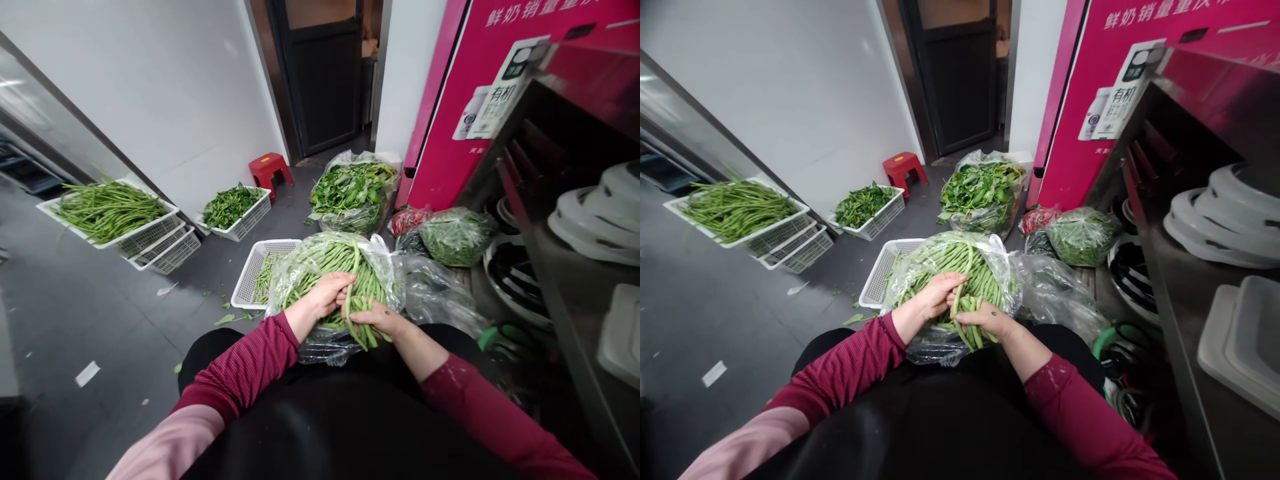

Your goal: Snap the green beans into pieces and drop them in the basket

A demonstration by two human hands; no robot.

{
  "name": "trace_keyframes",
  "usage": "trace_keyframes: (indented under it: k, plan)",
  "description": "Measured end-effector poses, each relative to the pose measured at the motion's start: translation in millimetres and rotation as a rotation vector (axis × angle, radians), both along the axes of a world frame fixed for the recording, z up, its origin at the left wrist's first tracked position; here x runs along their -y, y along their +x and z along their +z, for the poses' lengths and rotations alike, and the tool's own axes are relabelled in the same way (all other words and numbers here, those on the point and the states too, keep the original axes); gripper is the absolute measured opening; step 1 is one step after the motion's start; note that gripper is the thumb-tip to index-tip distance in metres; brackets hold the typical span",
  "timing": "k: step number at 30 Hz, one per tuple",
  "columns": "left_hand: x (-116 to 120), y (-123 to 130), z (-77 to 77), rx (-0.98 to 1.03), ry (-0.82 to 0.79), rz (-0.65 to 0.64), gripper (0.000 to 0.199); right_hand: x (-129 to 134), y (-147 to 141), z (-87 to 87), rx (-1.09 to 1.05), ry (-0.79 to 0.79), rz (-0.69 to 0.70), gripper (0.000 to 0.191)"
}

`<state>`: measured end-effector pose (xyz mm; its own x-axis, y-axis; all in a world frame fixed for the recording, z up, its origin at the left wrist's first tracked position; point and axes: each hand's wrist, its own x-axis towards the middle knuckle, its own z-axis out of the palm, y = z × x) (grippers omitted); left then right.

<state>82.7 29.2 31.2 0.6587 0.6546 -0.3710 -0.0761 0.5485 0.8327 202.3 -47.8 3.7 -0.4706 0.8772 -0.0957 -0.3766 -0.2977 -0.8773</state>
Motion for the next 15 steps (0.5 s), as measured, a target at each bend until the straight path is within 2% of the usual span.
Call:
trace_keyframes:
  k: [4, 6, 8, 10, 13, 15]
  plan:
    - [-2, -8, 4.9, 0.053, 0.109, 0.117, 0.033, -1, -5, -6.5, -0.138, -0.107, -0.120, 0.014]
    - [0, -15, 9.1, 0.038, 0.198, 0.196, 0.032, -6, -3, -11.8, -0.186, -0.244, -0.267, 0.014]
    - [6, -22, 13.3, -0.015, 0.275, 0.223, 0.030, -12, 3, -17.1, -0.218, -0.378, -0.453, 0.014]
    - [14, -26, 16.4, -0.090, 0.306, 0.152, 0.029, -17, 7, -20.8, -0.216, -0.464, -0.530, 0.015]
    - [23, -26, 17.5, -0.244, 0.286, -0.123, 0.034, -17, 6, -21.1, -0.186, -0.488, -0.415, 0.015]
    - [26, -24, 15.4, -0.357, 0.327, -0.244, 0.039, -13, 1, -18.8, -0.192, -0.456, -0.328, 0.016]
